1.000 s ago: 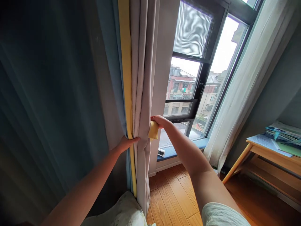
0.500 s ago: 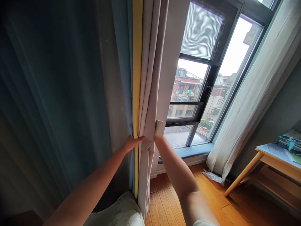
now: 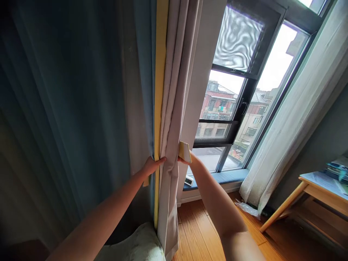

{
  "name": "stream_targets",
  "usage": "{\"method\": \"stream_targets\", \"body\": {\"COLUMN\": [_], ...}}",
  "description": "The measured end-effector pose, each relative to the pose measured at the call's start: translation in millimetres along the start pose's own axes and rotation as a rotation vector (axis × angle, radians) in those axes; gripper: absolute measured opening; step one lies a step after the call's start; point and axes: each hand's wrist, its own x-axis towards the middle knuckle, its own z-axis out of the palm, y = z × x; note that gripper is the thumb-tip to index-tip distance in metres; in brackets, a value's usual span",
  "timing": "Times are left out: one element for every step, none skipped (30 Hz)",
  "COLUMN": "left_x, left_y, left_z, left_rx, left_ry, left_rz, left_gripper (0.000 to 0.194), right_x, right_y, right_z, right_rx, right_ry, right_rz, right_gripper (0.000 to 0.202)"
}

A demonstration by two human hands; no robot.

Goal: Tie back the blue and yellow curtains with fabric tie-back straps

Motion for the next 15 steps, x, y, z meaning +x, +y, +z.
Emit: {"method": "stream_targets", "body": {"left_x": [1.1,2.5,4.2,5.9,7.5,8.7,9.5,9.8,9.4,8.4,6.7,4.3,1.1,-2.9,-7.6], "left_y": [-0.7,-1.5,-2.3,-3.0,-3.5,-3.8,-3.6,-3.0,-2.1,-0.8,0.6,1.9,3.0,3.5,3.3], "left_z": [-0.1,-0.2,-0.4,-0.7,-1.0,-1.3,-1.7,-2.2,-2.9,-3.9,-5.2,-6.8,-8.7,-10.7,-13.0], "left_rx": [0.019,0.035,0.051,0.067,0.081,0.095,0.114,0.141,0.177,0.223,0.273,0.323,0.367,0.398,0.412], "left_ry": [0.023,0.042,0.053,0.059,0.059,0.053,0.046,0.036,0.024,0.008,-0.005,-0.012,-0.014,-0.008,0.003], "left_rz": [0.009,0.016,0.018,0.016,0.011,0.005,0.001,0.001,0.007,0.018,0.038,0.064,0.095,0.127,0.159], "left_gripper": [0.041,0.04,0.04,0.04,0.041,0.041,0.042,0.043,0.043,0.044,0.045,0.047,0.051,0.055,0.061], "right_x": [-6.3,-13.9,-22.1,-30.3,-37.8,-43.8,-48.1,-50.4,-50.9,-50.1,-48.4,-46.4,-44.7,-43.5,-43.1], "right_y": [-1.3,-2.2,-2.5,-2.1,-0.9,1.0,3.3,6.1,9.1,12.1,14.9,17.7,20.3,22.9,25.3], "right_z": [-4.5,-9.0,-13.1,-16.2,-17.9,-18.1,-17.1,-15.3,-13.0,-10.6,-8.4,-6.5,-4.8,-3.2,-1.4], "right_rx": [0.026,0.073,0.128,0.174,0.195,0.178,0.113,0.021,-0.086,-0.19,-0.273,-0.324,-0.335,-0.304,-0.244], "right_ry": [-0.049,-0.096,-0.131,-0.15,-0.15,-0.11,-0.03,0.075,0.199,0.325,0.436,0.511,0.55,0.563,0.555], "right_rz": [0.037,0.063,0.063,0.037,-0.009,-0.065,-0.116,-0.149,-0.166,-0.173,-0.176,-0.178,-0.186,-0.204,-0.225], "right_gripper": [0.034,0.039,0.043,0.047,0.049,0.051,0.052,0.052,0.047,0.042,0.037,0.034,0.033,0.033,0.033]}}
